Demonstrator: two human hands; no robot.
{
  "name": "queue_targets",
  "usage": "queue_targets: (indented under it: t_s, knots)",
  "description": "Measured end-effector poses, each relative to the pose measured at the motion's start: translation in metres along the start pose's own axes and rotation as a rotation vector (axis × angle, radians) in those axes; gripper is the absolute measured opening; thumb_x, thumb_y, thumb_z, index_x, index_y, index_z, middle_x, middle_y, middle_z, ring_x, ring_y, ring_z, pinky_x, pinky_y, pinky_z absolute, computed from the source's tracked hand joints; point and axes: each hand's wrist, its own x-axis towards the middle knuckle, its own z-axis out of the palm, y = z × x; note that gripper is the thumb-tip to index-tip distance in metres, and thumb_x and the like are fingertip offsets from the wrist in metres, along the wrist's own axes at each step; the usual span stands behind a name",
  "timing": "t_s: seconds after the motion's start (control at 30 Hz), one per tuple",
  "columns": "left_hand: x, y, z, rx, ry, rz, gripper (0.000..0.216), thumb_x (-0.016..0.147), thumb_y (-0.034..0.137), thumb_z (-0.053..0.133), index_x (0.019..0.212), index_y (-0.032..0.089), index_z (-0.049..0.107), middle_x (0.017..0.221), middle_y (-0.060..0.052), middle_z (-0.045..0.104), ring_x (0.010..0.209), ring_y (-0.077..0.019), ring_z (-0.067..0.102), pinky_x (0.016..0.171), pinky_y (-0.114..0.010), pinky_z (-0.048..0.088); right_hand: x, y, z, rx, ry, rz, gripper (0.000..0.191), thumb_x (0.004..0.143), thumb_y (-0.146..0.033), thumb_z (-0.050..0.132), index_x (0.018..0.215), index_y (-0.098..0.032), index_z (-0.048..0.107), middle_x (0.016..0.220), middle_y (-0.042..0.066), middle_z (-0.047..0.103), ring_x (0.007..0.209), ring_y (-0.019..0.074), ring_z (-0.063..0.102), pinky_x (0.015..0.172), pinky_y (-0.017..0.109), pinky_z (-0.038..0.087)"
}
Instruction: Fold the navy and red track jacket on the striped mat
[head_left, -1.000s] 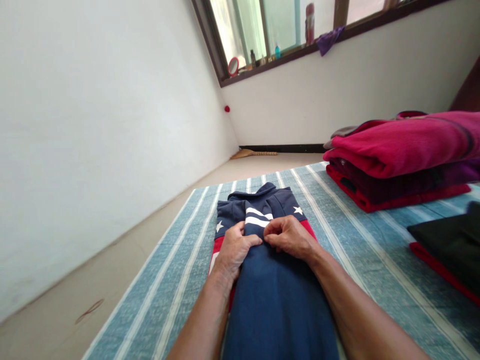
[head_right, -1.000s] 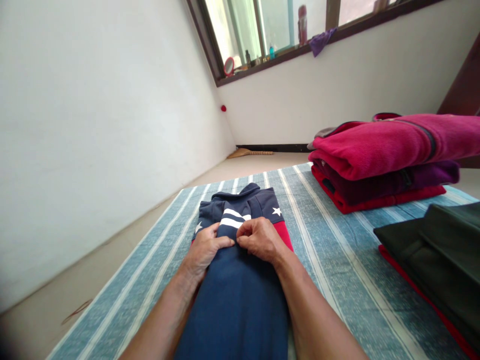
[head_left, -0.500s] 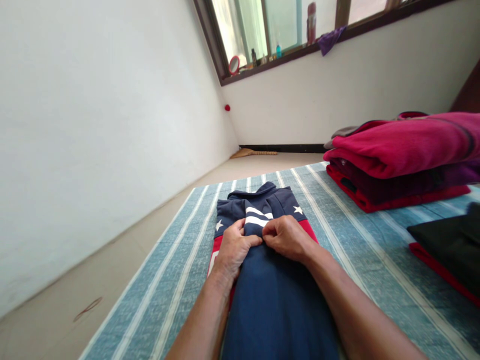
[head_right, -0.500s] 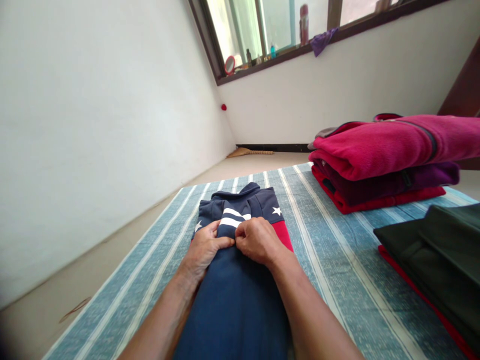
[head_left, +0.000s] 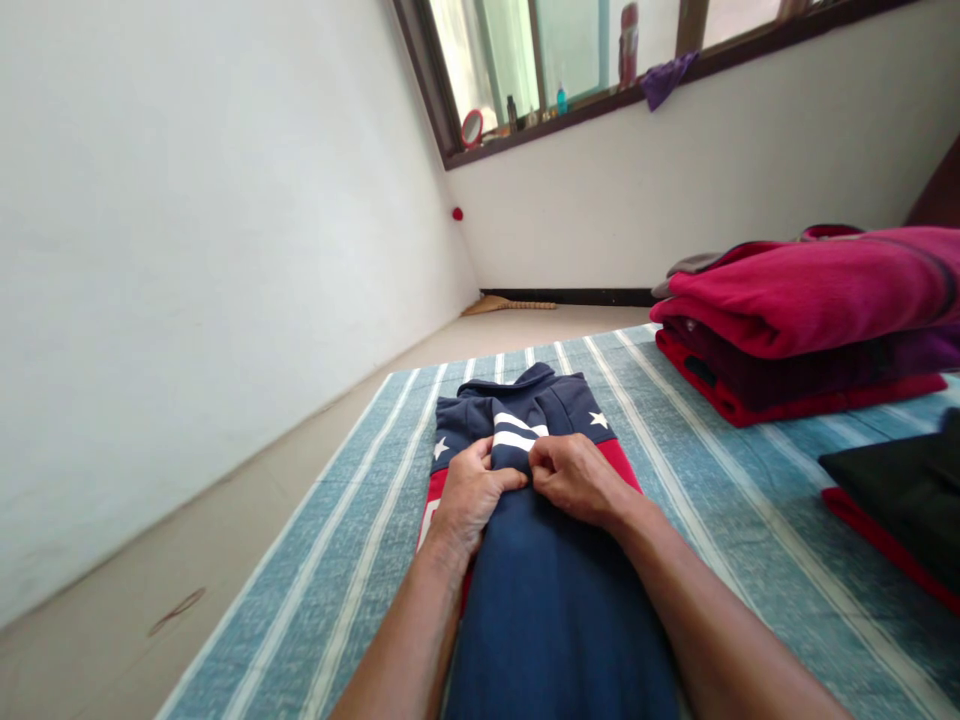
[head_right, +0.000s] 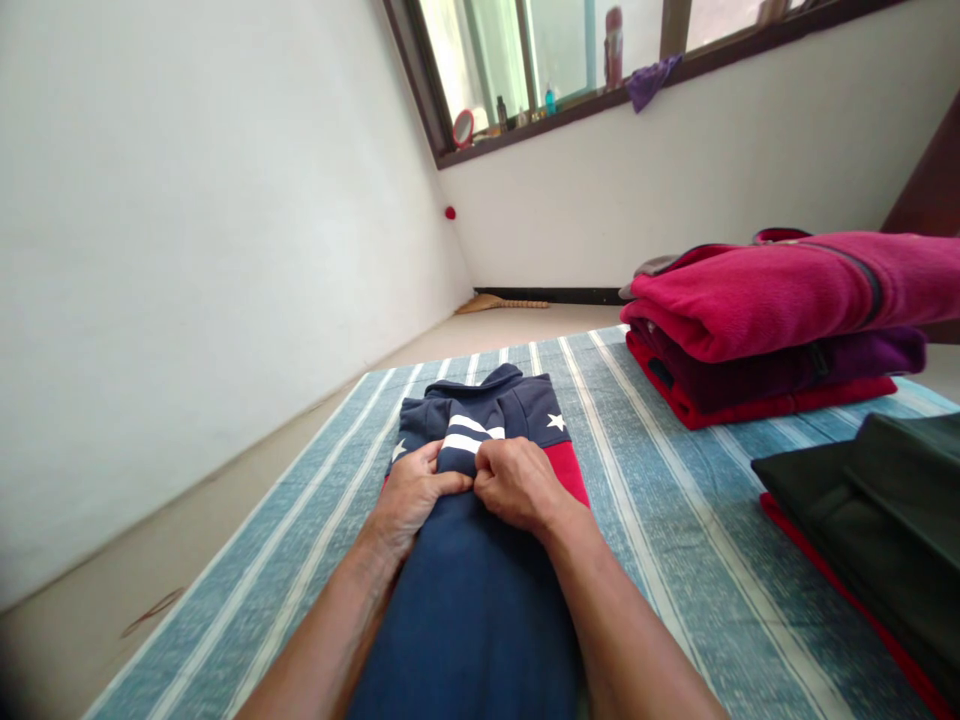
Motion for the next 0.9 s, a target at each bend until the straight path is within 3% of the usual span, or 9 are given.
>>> queue_targets:
  t_s: [0.13, 0.27, 0.4, 0.67, 0.8, 0.9]
  knots:
    - [-0.001, 0.002, 0.001, -0.010, 0.017, -0.007, 0.046, 0.048, 0.006, 0.068, 0.093, 0.015, 0.066, 0.076, 0.001, 0.073, 0.063, -0.0141, 0.064, 0.056, -0.021, 0.047, 0.000, 0.007, -0.002, 0.215, 0.000, 0.020, 0.015, 0.069, -0.005, 0.050, 0.064, -0.015, 0.058, 0.056, -0.003, 0.054, 0.056, 0.0094, 0.050, 0.053, 0.020, 0.028]
    - [-0.001, 0.002, 0.001, -0.026, 0.017, -0.020, 0.045, 0.049, 0.006, 0.068, 0.092, 0.016, 0.066, 0.077, 0.001, 0.074, 0.061, -0.0135, 0.064, 0.056, -0.021, 0.047, -0.001, 0.012, -0.002, 0.284, -0.035, -0.010, 0.015, 0.071, -0.008, 0.049, 0.066, -0.015, 0.061, 0.057, -0.003, 0.055, 0.054, 0.0090, 0.050, 0.052, 0.020, 0.030]
    - [-0.001, 0.001, 0.001, -0.053, 0.016, -0.027, 0.046, 0.048, 0.005, 0.066, 0.093, 0.016, 0.066, 0.075, 0.001, 0.073, 0.062, -0.0138, 0.064, 0.057, -0.021, 0.047, 0.000, 0.007, -0.004, 0.154, -0.047, -0.025, 0.015, 0.072, -0.011, 0.051, 0.064, -0.016, 0.063, 0.056, -0.001, 0.055, 0.055, 0.0099, 0.048, 0.051, 0.021, 0.026]
    - [-0.001, -0.003, 0.003, -0.100, 0.014, -0.002, 0.053, 0.046, 0.003, 0.064, 0.097, 0.017, 0.066, 0.079, 0.000, 0.074, 0.077, -0.0184, 0.068, 0.060, -0.020, 0.048, 0.000, -0.011, -0.001, -0.358, -0.051, -0.066, 0.022, 0.079, -0.017, 0.047, 0.068, -0.017, 0.067, 0.065, 0.007, 0.065, 0.056, 0.0148, 0.052, 0.051, 0.029, 0.018]
    - [-0.001, -0.003, 0.003, -0.090, 0.009, -0.006, 0.051, 0.046, 0.003, 0.065, 0.096, 0.016, 0.066, 0.079, 0.000, 0.074, 0.075, -0.0178, 0.068, 0.060, -0.020, 0.048, 0.000, -0.009, 0.002, -0.362, -0.032, -0.065, 0.021, 0.080, -0.017, 0.047, 0.071, -0.016, 0.065, 0.068, 0.007, 0.067, 0.057, 0.0155, 0.054, 0.051, 0.030, 0.017]
    - [0.000, -0.003, 0.002, -0.089, 0.007, -0.010, 0.049, 0.047, 0.005, 0.067, 0.095, 0.016, 0.065, 0.081, -0.001, 0.074, 0.070, -0.0167, 0.067, 0.059, -0.021, 0.048, -0.001, -0.001, 0.002, -0.202, 0.004, -0.045, 0.018, 0.078, -0.013, 0.047, 0.067, -0.016, 0.061, 0.063, 0.005, 0.063, 0.056, 0.0139, 0.052, 0.050, 0.027, 0.021]
